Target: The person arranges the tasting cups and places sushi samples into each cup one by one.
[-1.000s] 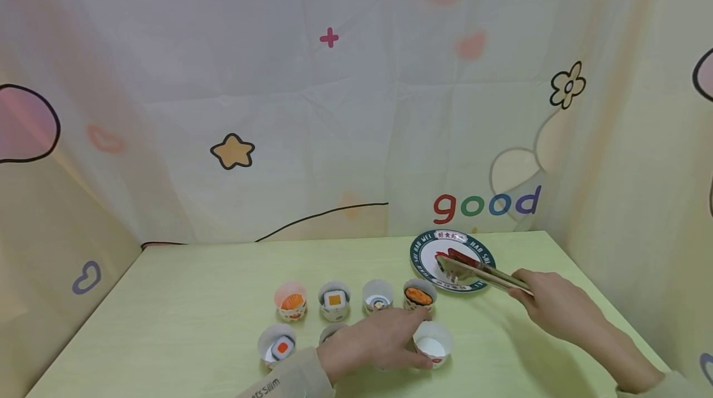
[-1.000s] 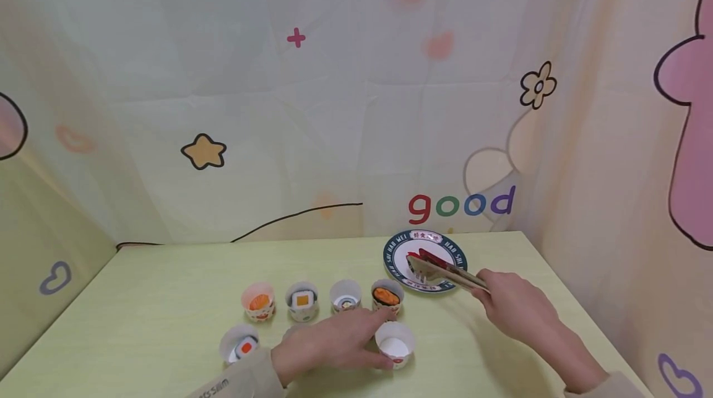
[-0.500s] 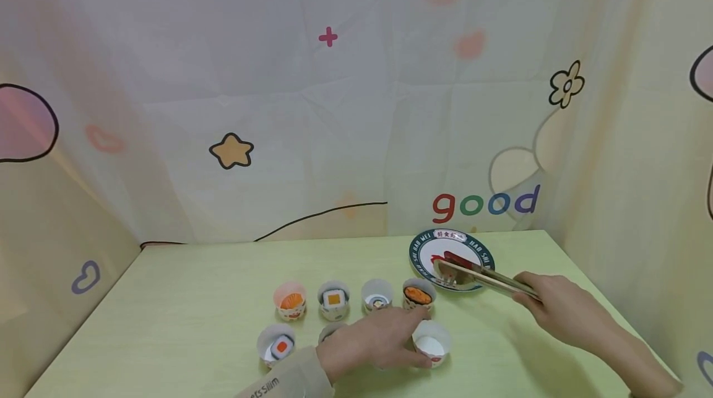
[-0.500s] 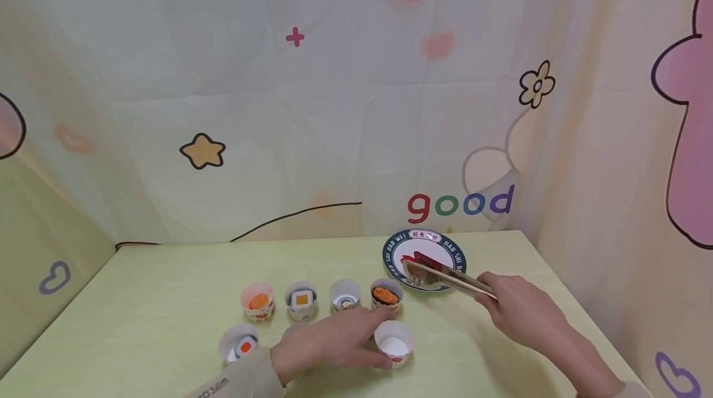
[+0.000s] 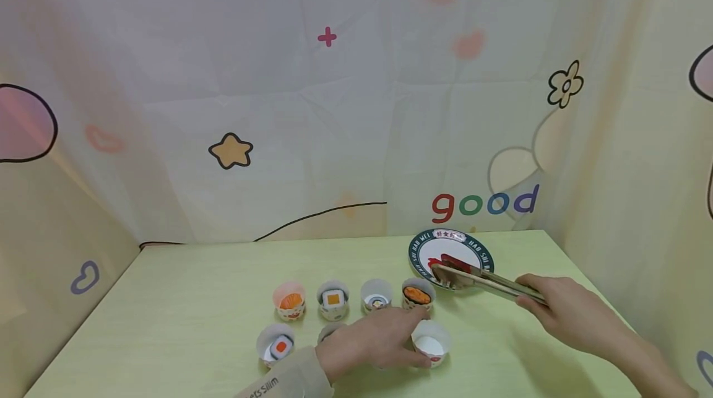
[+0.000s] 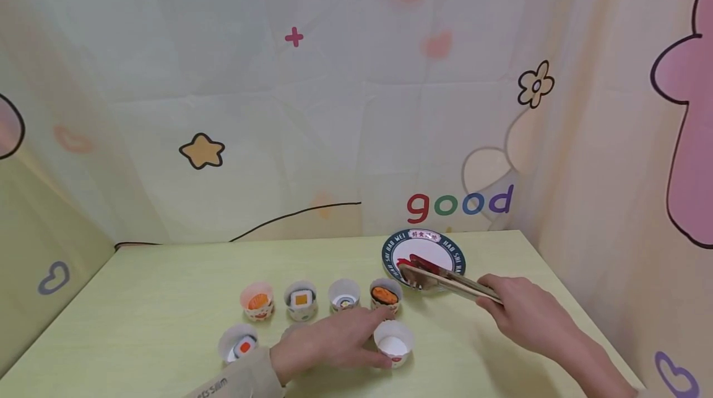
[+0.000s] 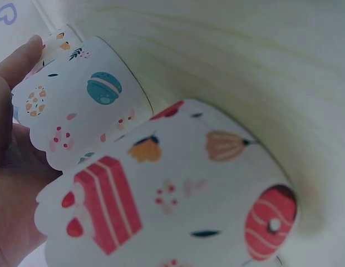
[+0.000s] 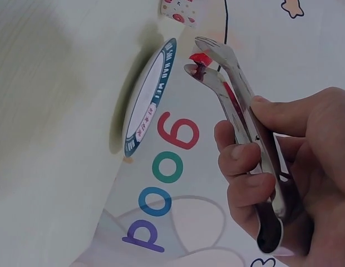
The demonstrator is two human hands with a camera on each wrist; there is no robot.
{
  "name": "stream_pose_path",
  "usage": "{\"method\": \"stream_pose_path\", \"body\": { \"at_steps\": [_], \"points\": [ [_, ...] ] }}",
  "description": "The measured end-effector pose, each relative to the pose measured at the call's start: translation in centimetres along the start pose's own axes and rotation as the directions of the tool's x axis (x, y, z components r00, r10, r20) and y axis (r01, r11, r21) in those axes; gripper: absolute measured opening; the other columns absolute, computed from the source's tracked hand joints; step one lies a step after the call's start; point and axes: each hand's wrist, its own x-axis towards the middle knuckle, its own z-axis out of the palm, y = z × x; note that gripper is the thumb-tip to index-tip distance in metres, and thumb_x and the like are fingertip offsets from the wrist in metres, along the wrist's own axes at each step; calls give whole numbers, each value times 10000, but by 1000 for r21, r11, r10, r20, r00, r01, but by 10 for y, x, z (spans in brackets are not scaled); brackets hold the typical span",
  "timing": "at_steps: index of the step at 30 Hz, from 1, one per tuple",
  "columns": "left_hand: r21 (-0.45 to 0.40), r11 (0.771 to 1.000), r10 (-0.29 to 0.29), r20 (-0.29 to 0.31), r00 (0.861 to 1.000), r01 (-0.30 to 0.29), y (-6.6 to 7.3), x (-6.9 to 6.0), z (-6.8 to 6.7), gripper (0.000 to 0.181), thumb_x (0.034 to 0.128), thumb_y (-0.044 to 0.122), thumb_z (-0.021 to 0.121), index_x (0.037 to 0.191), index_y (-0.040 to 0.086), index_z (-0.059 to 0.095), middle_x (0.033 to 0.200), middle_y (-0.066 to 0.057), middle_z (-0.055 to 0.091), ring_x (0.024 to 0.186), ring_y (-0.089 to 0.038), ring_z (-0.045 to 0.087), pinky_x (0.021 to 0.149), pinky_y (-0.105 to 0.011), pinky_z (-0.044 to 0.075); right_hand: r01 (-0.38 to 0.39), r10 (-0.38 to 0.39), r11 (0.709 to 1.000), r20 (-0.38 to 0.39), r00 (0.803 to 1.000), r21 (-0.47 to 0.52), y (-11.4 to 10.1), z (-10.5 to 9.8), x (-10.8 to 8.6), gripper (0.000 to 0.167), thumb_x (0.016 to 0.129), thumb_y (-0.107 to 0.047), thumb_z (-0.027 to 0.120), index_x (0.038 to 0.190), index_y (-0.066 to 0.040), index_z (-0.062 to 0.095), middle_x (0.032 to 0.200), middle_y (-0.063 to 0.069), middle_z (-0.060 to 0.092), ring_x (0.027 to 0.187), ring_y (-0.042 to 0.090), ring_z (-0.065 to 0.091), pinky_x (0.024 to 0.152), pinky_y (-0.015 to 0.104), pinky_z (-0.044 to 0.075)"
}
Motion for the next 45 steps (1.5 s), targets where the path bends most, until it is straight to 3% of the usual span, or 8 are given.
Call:
{"method": "stream_pose_path", "body": {
  "at_steps": [11,20,28,36,45],
  "points": [
    [-17,1000,7,6,1000,-7,0,-1,-1,706,896,518,770,1438,157,496,1228,54,663,984,-32,599,882,-249,504,44,-44,999,-2,999,2,0,-6,-5,117,933,-146,759,1030,-137,695,752,-179,511,640,-8,431,582,249,382],
    [-16,1000,10,3,1000,-10,-1,-1,-1,687,897,513,771,1421,155,506,1208,52,667,961,-27,596,864,-238,503,30,-33,998,49,998,47,-3,-11,-11,161,945,-164,753,1083,-98,702,797,-146,553,639,-7,439,564,242,385],
    [2,1000,26,-10,1000,-26,-1,-1,0,686,898,514,770,1412,144,507,1167,46,670,959,-43,605,856,-243,504,134,-134,990,-7,991,44,0,-12,-17,174,930,-126,765,1090,-89,707,832,-183,559,657,-39,429,564,230,384],
    [9,1000,24,-7,1000,-23,0,0,0,711,898,519,768,1430,129,501,1203,26,672,1000,-58,619,876,-252,508,263,-257,963,-88,962,61,6,-13,-22,206,907,-69,774,1094,-115,701,828,-227,534,620,-69,412,536,190,368],
    [-64,998,-19,14,1000,19,0,0,-1,709,888,513,780,1436,158,503,1194,64,662,940,-31,589,862,-248,511,304,-297,947,-83,951,99,9,-13,-26,220,905,-51,772,1108,-98,702,829,-235,530,623,-70,422,533,173,368]
  ]
}}
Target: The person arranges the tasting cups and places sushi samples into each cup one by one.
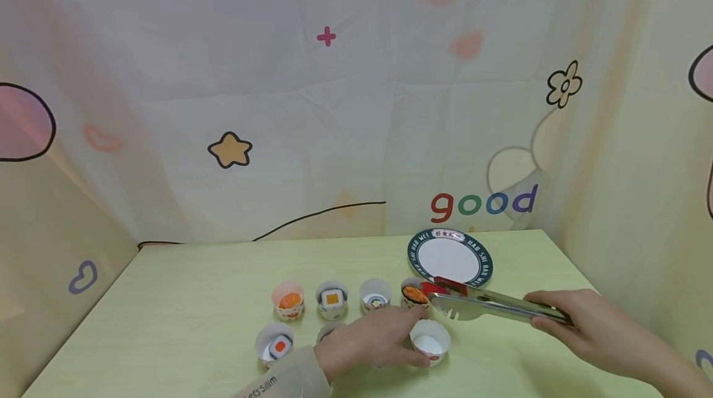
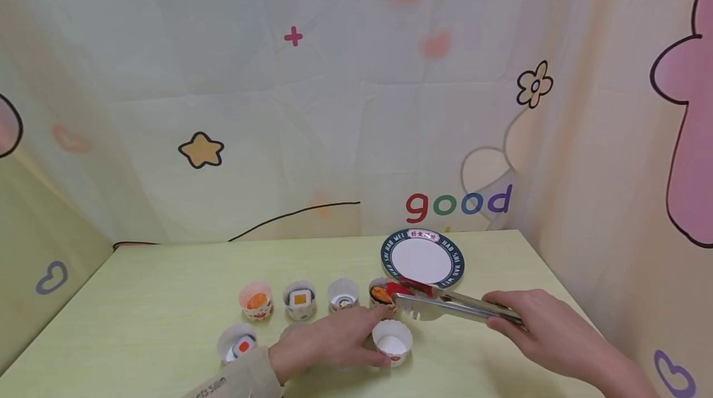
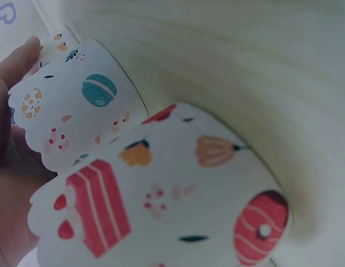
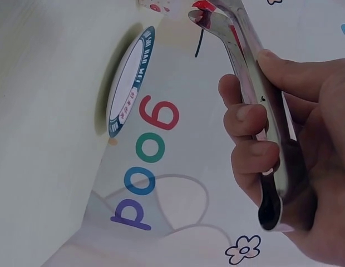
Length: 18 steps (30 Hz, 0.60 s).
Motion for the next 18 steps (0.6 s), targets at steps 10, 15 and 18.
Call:
{"method": "stream_pose_path", "body": {
  "at_steps": [10,15,18],
  "points": [
    [4,1000,-9,-6,1000,9,0,0,1,716,882,517,786,1439,166,505,1198,70,662,960,-27,588,872,-254,505,-34,30,998,57,998,60,3,-4,-8,189,935,-73,749,1121,-62,715,843,-222,551,627,-58,449,521,192,396],
    [3,1000,-15,-15,1000,15,0,0,1,675,879,512,791,1384,155,521,1136,70,663,907,-29,580,838,-239,506,-18,13,997,65,998,72,4,-4,-12,216,930,-80,757,1136,-26,721,842,-231,561,630,-66,447,518,180,392],
    [17,1000,-21,-15,1000,21,1,0,1,660,878,522,788,1341,131,527,1068,58,657,857,-38,573,790,-233,506,5,-10,997,66,998,74,4,-4,-14,224,924,-74,760,1139,-26,721,863,-235,579,649,-69,462,528,166,389]
  ]
}}
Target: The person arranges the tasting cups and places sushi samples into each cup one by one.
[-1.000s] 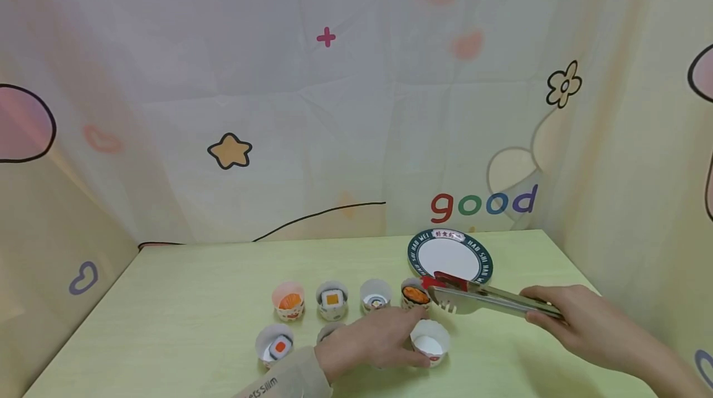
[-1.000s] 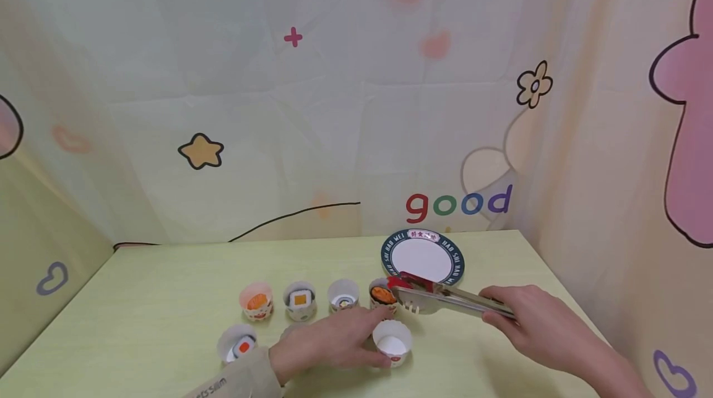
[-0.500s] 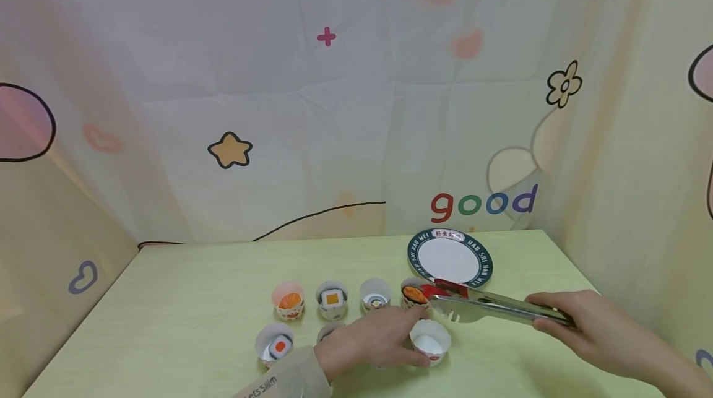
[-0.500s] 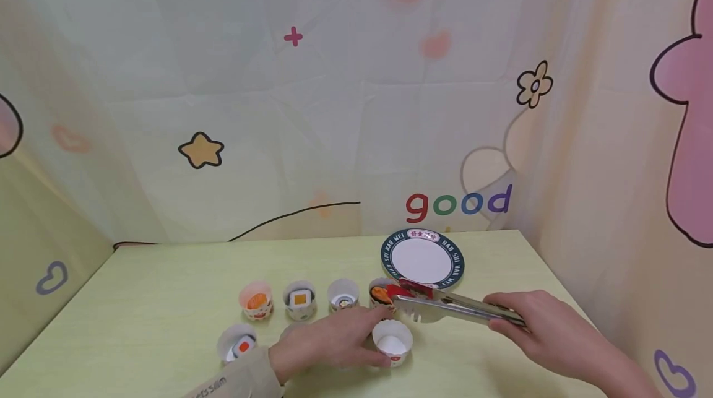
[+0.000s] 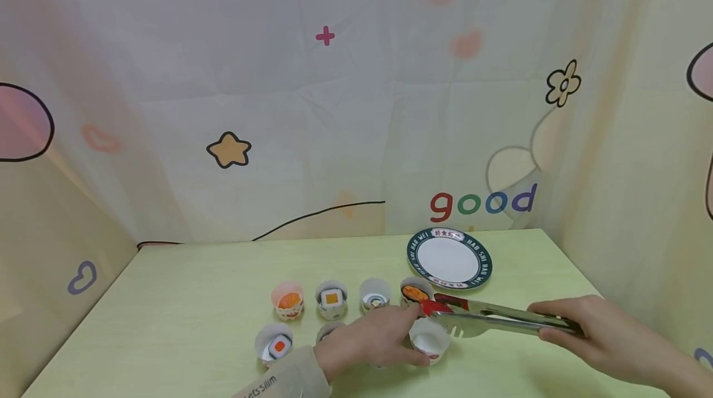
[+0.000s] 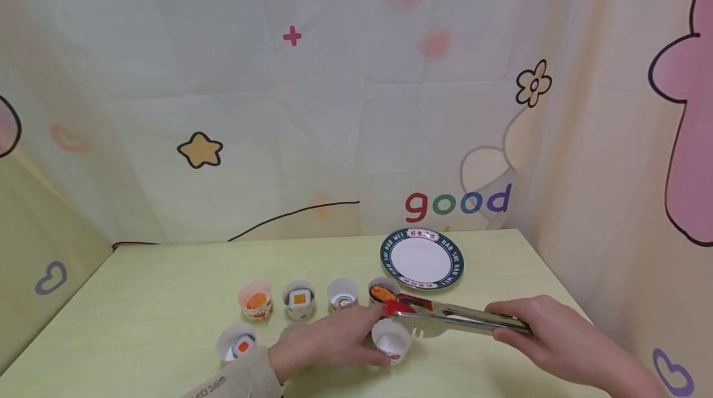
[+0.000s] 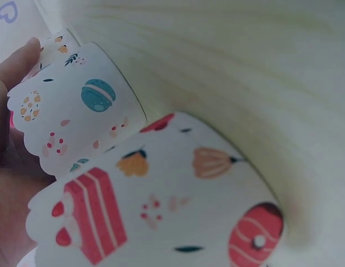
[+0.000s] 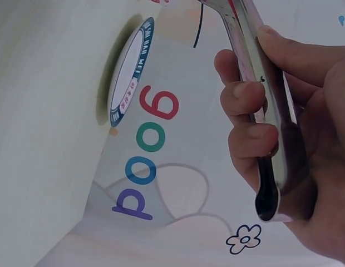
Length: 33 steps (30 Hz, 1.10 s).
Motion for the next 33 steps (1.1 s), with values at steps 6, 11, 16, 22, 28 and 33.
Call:
{"method": "stream_pose_path", "body": {
  "at_steps": [6,11,16,22,28,33],
  "points": [
    [23,1000,-5,5,1000,5,-1,0,0,680,884,540,773,1330,97,516,1033,35,654,844,-42,583,767,-237,507,41,-41,999,21,999,31,-1,-1,1,227,928,-65,753,1150,-94,715,922,-228,611,688,-64,501,549,153,395],
    [-1,1000,-20,4,1000,20,-1,1,2,708,880,538,779,1367,106,500,1085,37,664,872,-33,587,805,-242,513,44,-45,999,33,998,25,0,-2,1,226,926,-78,760,1144,-113,717,944,-231,620,722,-59,520,564,164,406],
    [-16,999,-42,6,999,42,0,1,2,732,868,545,788,1391,127,492,1103,56,659,856,-38,573,814,-243,511,82,-82,997,26,996,11,-1,-4,2,232,914,-71,770,1133,-125,719,940,-235,615,731,-64,527,583,137,395],
    [-22,998,-54,3,999,54,0,1,2,786,857,553,794,1440,138,469,1169,66,657,895,-41,580,856,-250,510,110,-109,994,37,993,1,-4,-4,6,229,920,-76,765,1134,-137,711,933,-246,604,744,-64,534,600,130,395],
    [-45,998,-40,7,999,40,0,0,1,696,859,527,804,1370,163,500,1153,90,648,882,-30,571,833,-229,501,87,-85,996,64,994,-30,-8,-4,8,203,936,-121,761,1132,-156,716,950,-240,613,763,-59,536,605,164,421],
    [-34,999,-30,2,1000,30,1,0,0,702,862,517,807,1378,151,500,1126,82,649,853,-34,561,803,-228,498,103,-99,993,67,993,-58,-10,-3,9,205,932,-127,767,1123,-183,713,946,-241,614,767,-64,533,613,158,418]
  ]
}}
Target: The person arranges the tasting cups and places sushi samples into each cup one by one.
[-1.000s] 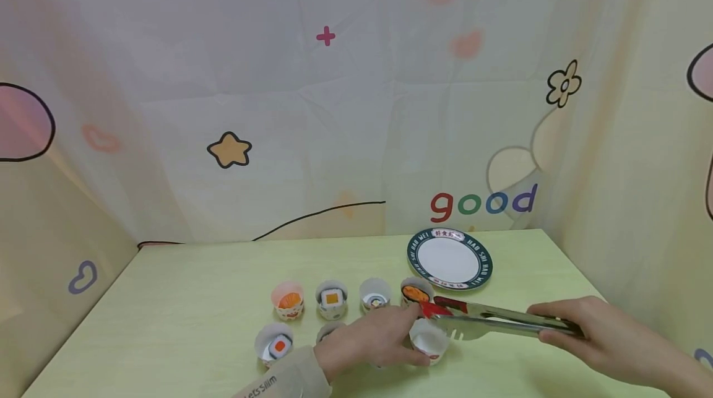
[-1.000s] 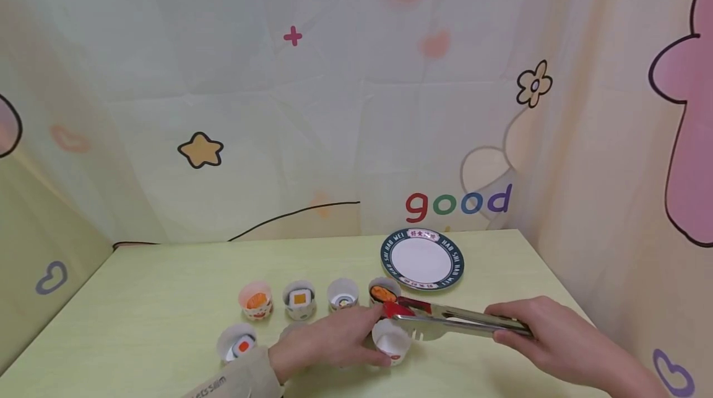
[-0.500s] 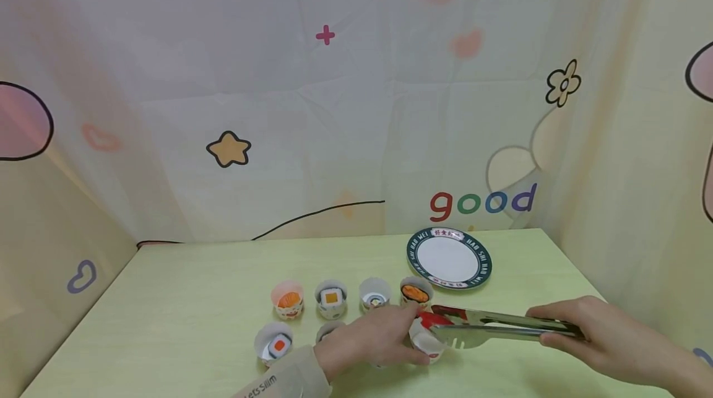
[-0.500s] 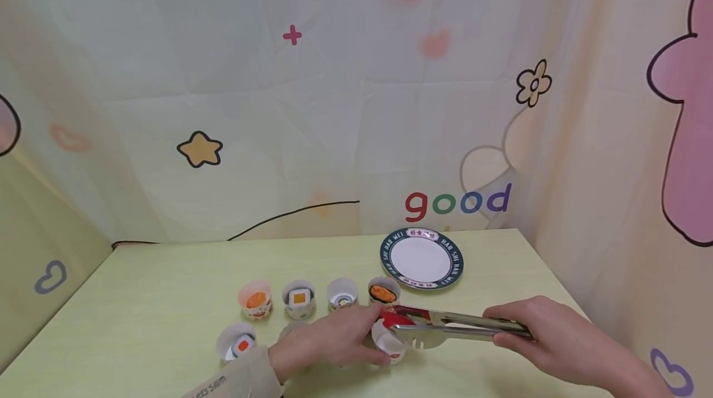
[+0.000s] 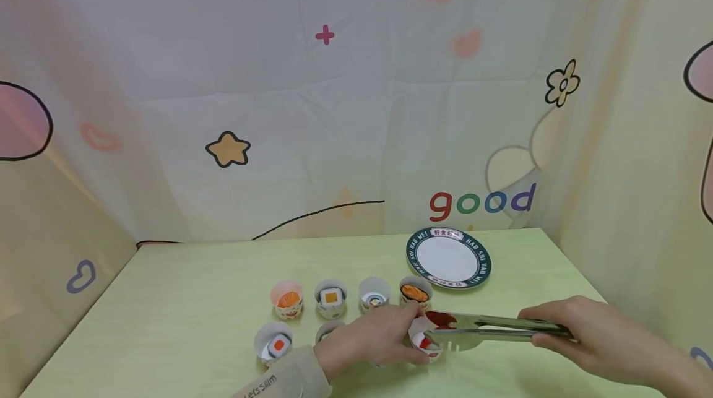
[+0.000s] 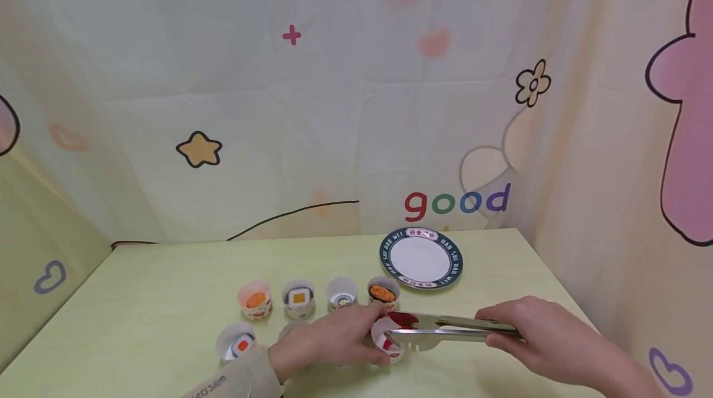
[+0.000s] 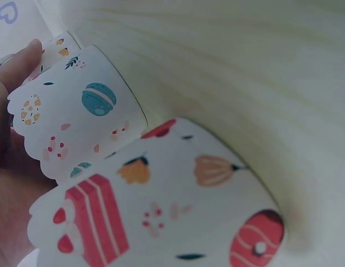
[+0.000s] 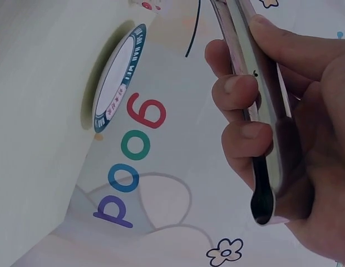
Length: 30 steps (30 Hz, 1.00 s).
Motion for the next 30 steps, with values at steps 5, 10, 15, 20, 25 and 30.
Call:
{"method": "stream_pose_path", "body": {
  "at_steps": [5,10,15,20,25,30],
  "points": [
    [-5,1000,-13,3,1000,13,0,0,0,725,861,519,807,1403,154,490,1131,84,645,842,-40,552,792,-226,493,26,-26,999,-23,999,-29,-1,0,0,237,911,-113,785,1113,-208,707,937,-255,599,761,-73,523,623,123,385],
    [-16,1000,-16,1,1000,16,0,0,0,684,858,501,818,1371,166,516,1057,105,635,815,-52,548,757,-227,484,0,0,999,-14,1000,-43,-2,2,0,221,912,-137,788,1110,-201,714,942,-261,602,757,-72,522,611,162,424],
    [-35,999,-26,1,1000,26,0,1,1,649,853,493,827,1343,185,533,986,119,616,788,-66,542,716,-231,475,-35,34,997,-19,999,-72,-4,5,1,218,904,-160,798,1112,-176,733,977,-248,642,769,-59,555,616,219,487],
    [-61,997,-51,12,999,51,0,1,2,650,855,494,824,1336,188,512,963,99,600,783,-77,548,682,-234,477,-10,0,992,-77,997,-128,-4,6,-1,271,865,-144,829,1117,-185,738,989,-242,657,782,-59,579,645,157,460],
    [-87,994,-61,15,998,62,1,1,2,603,856,466,833,1294,197,517,897,100,579,747,-81,549,638,-234,465,-16,5,992,-89,996,-128,-4,6,-2,280,859,-138,833,1119,-184,737,990,-237,663,780,-59,582,646,145,456],
    [-69,996,-56,14,998,56,1,1,2,594,856,462,835,1284,191,525,895,100,578,751,-82,546,640,-234,463,-17,8,993,-78,997,-116,-4,7,-3,273,865,-145,830,1118,-180,736,990,-237,660,773,-61,576,634,156,461]
  ]
}}
